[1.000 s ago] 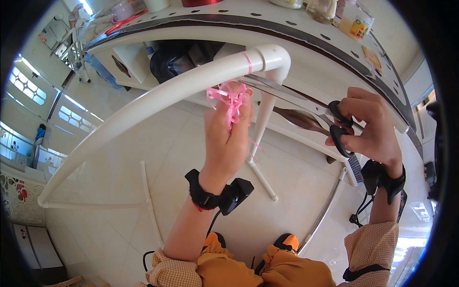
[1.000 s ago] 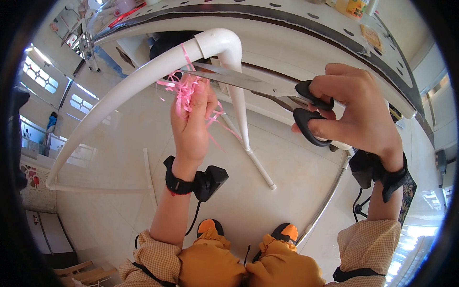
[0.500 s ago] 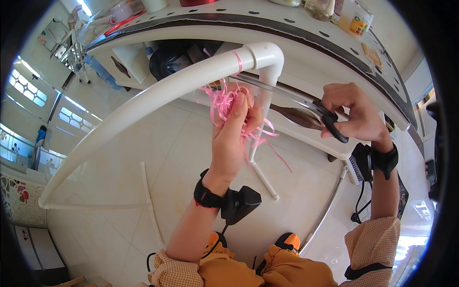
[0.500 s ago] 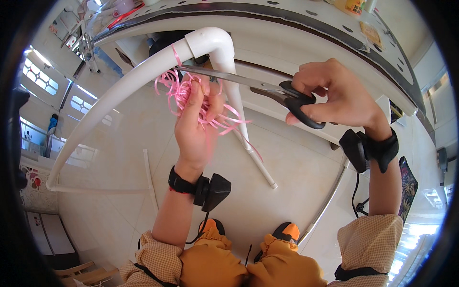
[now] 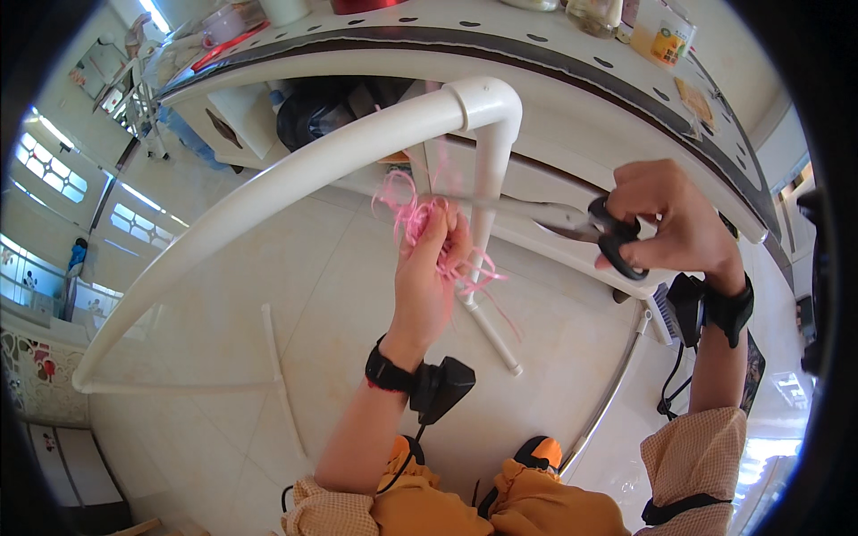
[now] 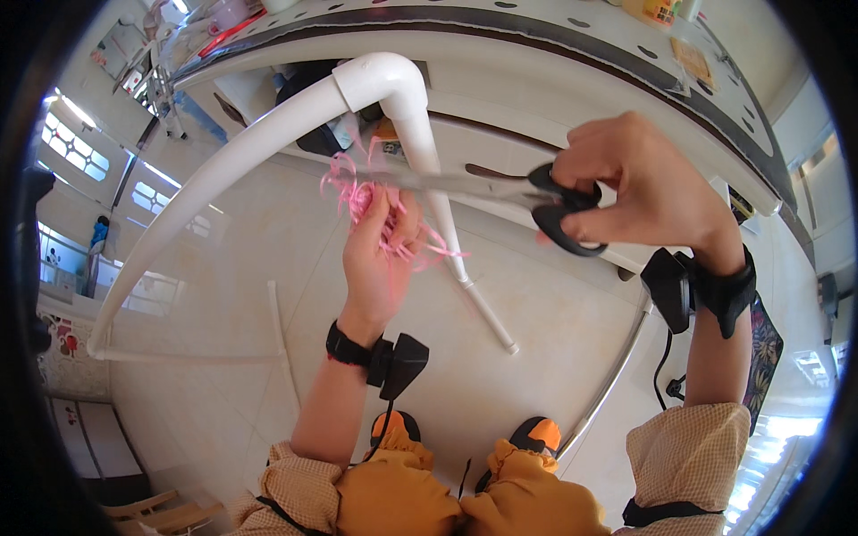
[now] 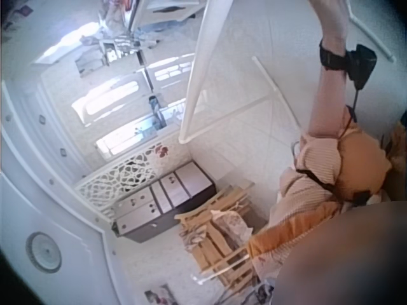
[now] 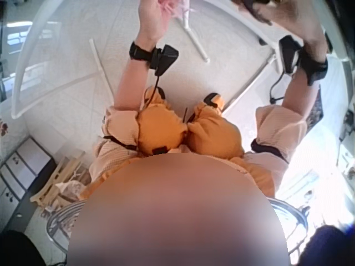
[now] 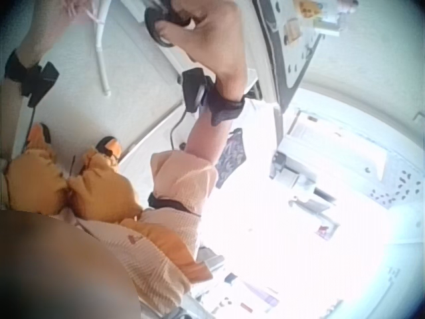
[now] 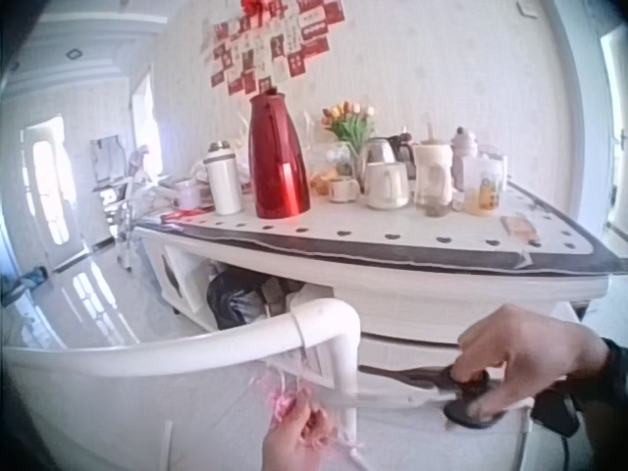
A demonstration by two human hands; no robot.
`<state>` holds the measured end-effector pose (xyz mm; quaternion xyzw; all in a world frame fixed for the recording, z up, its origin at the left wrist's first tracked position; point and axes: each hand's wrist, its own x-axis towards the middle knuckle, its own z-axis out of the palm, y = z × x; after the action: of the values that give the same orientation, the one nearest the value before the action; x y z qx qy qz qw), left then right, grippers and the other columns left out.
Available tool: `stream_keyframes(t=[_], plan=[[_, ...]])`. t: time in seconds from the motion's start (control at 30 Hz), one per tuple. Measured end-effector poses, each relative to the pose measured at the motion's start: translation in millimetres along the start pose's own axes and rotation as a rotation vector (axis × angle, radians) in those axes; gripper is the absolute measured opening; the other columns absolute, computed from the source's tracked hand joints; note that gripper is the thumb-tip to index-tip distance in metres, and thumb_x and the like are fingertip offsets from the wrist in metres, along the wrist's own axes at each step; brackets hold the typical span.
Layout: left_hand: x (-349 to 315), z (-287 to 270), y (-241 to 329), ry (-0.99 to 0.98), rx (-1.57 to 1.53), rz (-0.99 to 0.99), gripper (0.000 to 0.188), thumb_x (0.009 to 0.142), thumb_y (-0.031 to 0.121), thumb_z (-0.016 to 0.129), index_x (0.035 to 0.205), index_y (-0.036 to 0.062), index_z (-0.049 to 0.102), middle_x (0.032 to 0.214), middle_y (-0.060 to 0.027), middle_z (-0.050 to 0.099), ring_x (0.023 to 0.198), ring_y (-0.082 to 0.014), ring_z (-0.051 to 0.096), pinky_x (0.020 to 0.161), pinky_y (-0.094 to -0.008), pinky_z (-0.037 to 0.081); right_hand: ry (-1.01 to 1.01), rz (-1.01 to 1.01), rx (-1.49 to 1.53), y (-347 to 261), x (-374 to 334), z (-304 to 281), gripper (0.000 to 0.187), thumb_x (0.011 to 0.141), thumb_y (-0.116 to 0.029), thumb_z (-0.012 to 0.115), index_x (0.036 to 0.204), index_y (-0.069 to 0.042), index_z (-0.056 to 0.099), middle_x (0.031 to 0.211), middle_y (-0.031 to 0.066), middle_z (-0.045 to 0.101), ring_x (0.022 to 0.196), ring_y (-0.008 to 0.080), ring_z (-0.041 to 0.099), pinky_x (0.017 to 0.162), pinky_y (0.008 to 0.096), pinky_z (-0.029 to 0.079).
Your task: The person sweeps the floor, then disassembles a white PVC pipe frame by cutting pink ties with scissors. The person gathers the pipe segments and stores them in a cabinet.
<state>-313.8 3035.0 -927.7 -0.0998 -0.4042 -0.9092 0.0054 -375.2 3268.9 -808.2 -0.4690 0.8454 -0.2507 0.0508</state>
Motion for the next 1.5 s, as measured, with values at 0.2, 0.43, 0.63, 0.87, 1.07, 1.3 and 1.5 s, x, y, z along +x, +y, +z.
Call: stream_keyframes(t=[0.2,0.43,0.63,0.87,1.07,1.3,1.5], plan=[[-43,-49,-31,0.405,-0.028,-0.104,0.019,0.095,0.021,0.045,0.078,0.0129,0.042,0.064,0.0053,0.035,0.054,-0.0037,0.028,0.05,-0.022,0.024,0.177,0.105,-0.029,-15,-44,0,0.026,0.055,-0.016,0.077,0.065,-0.002,0.058,0.06,0.0056,0.049,0.059,0.0168,0.046,0.049,0.0296,0.033],[-137,-69,10,0.363,0.649,-0.329,0.017,0.094,0.015,0.042,0.078,0.0094,0.046,0.065,0.0033,0.037,0.055,-0.0044,0.032,0.05,-0.0204,0.029,0.579,0.551,-0.45,-8,-74,-64,0.02,0.064,-0.006,0.072,0.082,0.001,0.066,0.068,0.0065,0.058,0.058,0.0147,0.048,0.055,0.0231,0.04],[-101,68,75,0.018,0.632,-0.329,0.013,0.092,0.013,0.042,0.083,0.0061,0.048,0.066,0.0005,0.041,0.056,-0.0069,0.036,0.051,-0.0224,0.034,0.346,0.653,-0.279,41,17,-98,0.026,0.066,-0.011,0.073,0.088,0.002,0.067,0.076,0.0125,0.066,0.068,0.019,0.063,0.062,0.0285,0.049],[35,192,143,0.124,0.121,-0.583,0.017,0.088,0.022,0.043,0.081,0.0078,0.049,0.06,0.0017,0.035,0.047,-0.0092,0.032,0.046,-0.0234,0.029,0.485,0.669,-0.057,36,58,-120,0.032,0.078,-0.023,0.067,0.099,0.001,0.064,0.083,0.016,0.065,0.073,0.0268,0.064,0.069,0.0329,0.05],[112,271,197,0.064,0.355,-0.792,0.024,0.092,0.027,0.041,0.09,0.0062,0.053,0.072,0.0027,0.046,0.06,-0.0071,0.043,0.054,-0.0196,0.036,0.496,0.45,1.366,-124,51,-174,0.077,0.081,-0.027,0.068,0.139,-0.001,0.025,0.124,0.0122,0.049,0.112,0.0183,0.048,0.096,0.0315,0.038],[156,350,212,0.096,-0.034,-1.31,0.023,0.092,0.023,0.044,0.108,0.0092,0.054,0.083,0.0048,0.052,0.066,-0.002,0.046,0.055,-0.0176,0.036,1.289,1.218,1.215,-157,54,-234,0.03,0.099,-0.023,0.035,0.083,-0.002,0.051,0.075,0.0023,0.053,0.068,0.0063,0.047,0.059,0.0212,0.04],[206,418,63,0.208,-0.107,-1.147,0.019,0.084,0.02,0.054,0.095,0.0056,0.061,0.088,0.0016,0.058,0.083,-0.0069,0.053,0.071,-0.0231,0.041,1.758,1.194,0.968,-42,-17,-240,0.029,0.099,-0.026,0.036,0.083,-0.005,0.048,0.073,0.0009,0.05,0.065,0.0079,0.046,0.057,0.0225,0.038]])
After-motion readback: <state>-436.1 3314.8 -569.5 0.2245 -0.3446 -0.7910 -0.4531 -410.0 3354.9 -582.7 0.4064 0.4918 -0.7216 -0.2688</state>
